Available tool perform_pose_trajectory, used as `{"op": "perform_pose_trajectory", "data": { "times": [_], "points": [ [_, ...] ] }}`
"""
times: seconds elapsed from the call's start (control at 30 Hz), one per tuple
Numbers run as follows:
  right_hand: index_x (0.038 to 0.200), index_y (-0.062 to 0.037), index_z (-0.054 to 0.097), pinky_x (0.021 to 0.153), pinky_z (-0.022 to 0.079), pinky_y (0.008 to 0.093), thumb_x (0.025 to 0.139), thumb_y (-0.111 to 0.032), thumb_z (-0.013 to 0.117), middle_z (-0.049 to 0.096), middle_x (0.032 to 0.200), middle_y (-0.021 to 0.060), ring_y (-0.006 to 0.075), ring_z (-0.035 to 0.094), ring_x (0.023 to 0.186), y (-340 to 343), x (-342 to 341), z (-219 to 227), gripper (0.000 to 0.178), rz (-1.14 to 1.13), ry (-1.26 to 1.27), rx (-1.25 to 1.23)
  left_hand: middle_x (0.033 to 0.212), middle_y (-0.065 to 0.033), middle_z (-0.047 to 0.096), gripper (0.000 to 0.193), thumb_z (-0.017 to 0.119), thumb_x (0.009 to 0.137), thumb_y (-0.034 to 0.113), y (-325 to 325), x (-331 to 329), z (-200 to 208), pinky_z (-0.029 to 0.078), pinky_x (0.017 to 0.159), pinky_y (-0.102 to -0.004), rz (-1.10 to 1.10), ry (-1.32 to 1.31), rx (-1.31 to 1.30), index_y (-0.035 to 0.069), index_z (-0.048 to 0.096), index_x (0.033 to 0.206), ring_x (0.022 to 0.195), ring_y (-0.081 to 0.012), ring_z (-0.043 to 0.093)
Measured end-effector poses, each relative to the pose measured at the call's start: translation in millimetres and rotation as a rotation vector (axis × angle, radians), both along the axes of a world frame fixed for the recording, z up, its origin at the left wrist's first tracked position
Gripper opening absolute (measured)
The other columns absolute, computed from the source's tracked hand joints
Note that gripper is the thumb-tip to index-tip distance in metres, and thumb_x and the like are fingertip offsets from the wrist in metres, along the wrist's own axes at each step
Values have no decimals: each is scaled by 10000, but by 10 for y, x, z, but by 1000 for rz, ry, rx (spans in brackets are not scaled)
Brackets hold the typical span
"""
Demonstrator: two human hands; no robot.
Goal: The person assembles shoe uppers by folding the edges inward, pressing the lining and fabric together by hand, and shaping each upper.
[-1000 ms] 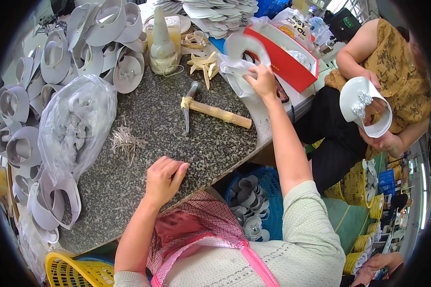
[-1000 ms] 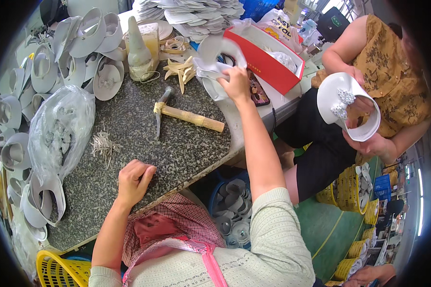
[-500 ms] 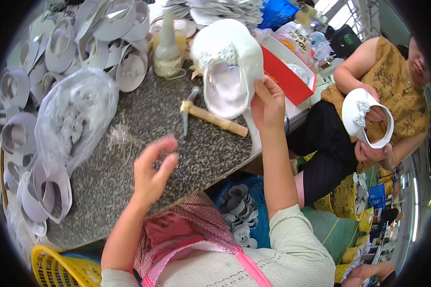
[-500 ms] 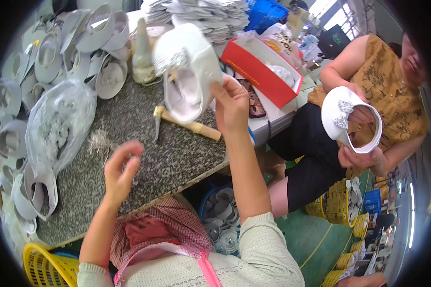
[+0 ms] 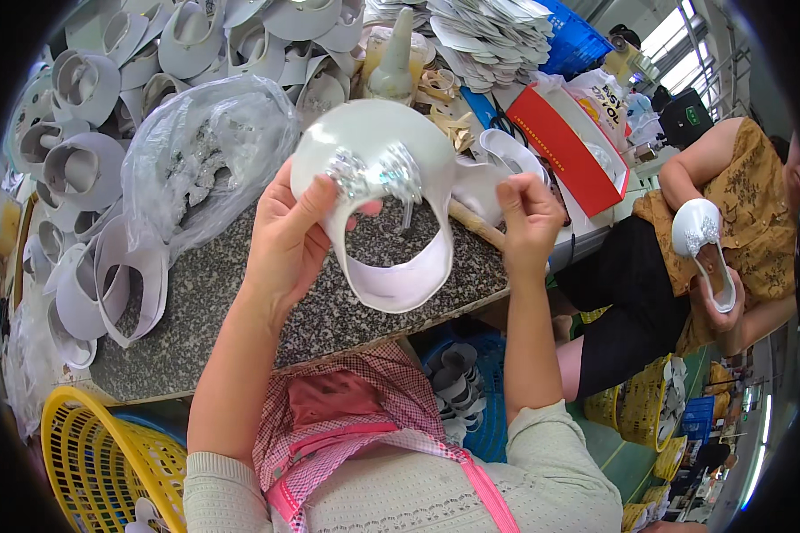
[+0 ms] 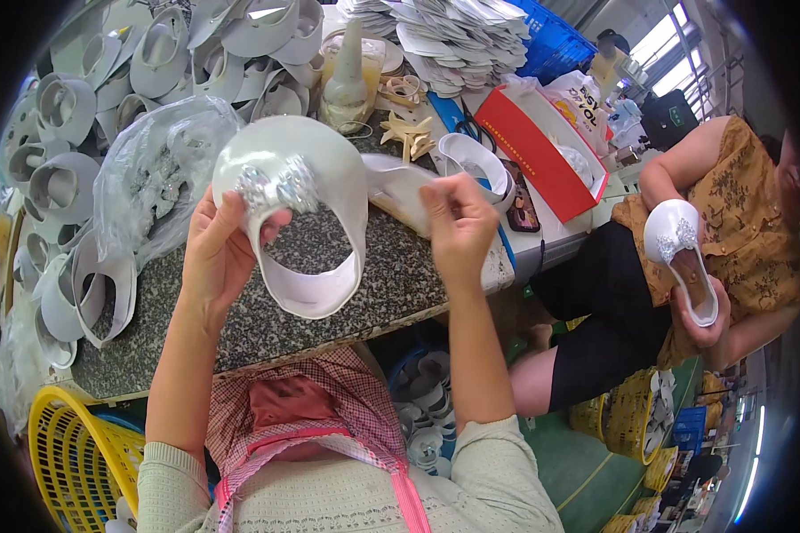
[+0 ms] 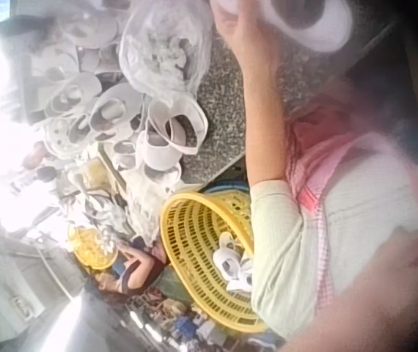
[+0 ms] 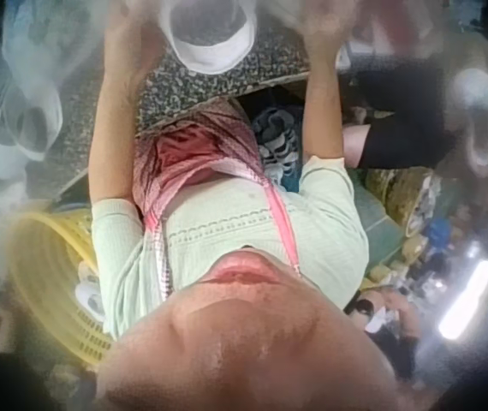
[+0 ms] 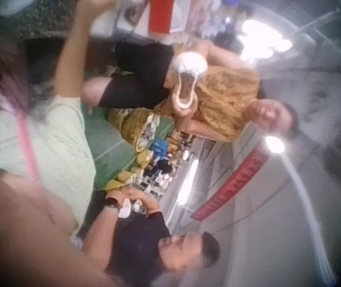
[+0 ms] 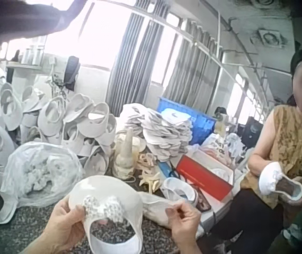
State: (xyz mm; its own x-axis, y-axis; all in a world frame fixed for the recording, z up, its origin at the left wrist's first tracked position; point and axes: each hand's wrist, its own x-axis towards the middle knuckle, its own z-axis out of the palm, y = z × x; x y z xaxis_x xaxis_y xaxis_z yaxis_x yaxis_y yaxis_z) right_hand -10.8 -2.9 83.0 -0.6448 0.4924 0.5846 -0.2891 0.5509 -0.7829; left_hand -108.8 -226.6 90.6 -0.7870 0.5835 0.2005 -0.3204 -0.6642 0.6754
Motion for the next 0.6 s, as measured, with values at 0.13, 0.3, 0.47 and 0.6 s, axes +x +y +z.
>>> {"op": "perform_pose_trajectory", "data": {
  "times": [0.13,0.3,0.47,0.6],
  "points": [
    [723,-18,565,604,385,274,781,-172,649,525,676,54,164,476,636,553,-137,8,184,-401,68,459,871,-116,620,357,456,912,297,-90,-46,-53,454,558,-248,-13,-5,45,-10,469,1094,638,-141,581],
    [799,-48,625,724,422,357,715,-153,670,595,781,76,271,534,795,1648,-151,-546,142,-403,-360,556,893,-187,619,326,448,916,260,-54,-79,-290,432,516,-245,-118,-124,238,-21,472,1080,548,-161,539],
    [981,-58,613,842,384,337,763,-263,633,598,980,106,251,520,955,888,-72,-119,300,-381,-108,751,888,-188,617,311,436,919,238,-49,-79,-386,406,501,-248,-196,-137,277,-22,468,1087,551,-152,533],
    [1109,7,521,760,387,216,787,-387,629,582,995,66,102,529,856,-424,-64,25,520,516,-58,-295,900,-188,618,323,439,921,241,-36,-15,-343,427,505,-246,-118,-195,211,-16,458,1115,585,-163,567]
  ]
}}
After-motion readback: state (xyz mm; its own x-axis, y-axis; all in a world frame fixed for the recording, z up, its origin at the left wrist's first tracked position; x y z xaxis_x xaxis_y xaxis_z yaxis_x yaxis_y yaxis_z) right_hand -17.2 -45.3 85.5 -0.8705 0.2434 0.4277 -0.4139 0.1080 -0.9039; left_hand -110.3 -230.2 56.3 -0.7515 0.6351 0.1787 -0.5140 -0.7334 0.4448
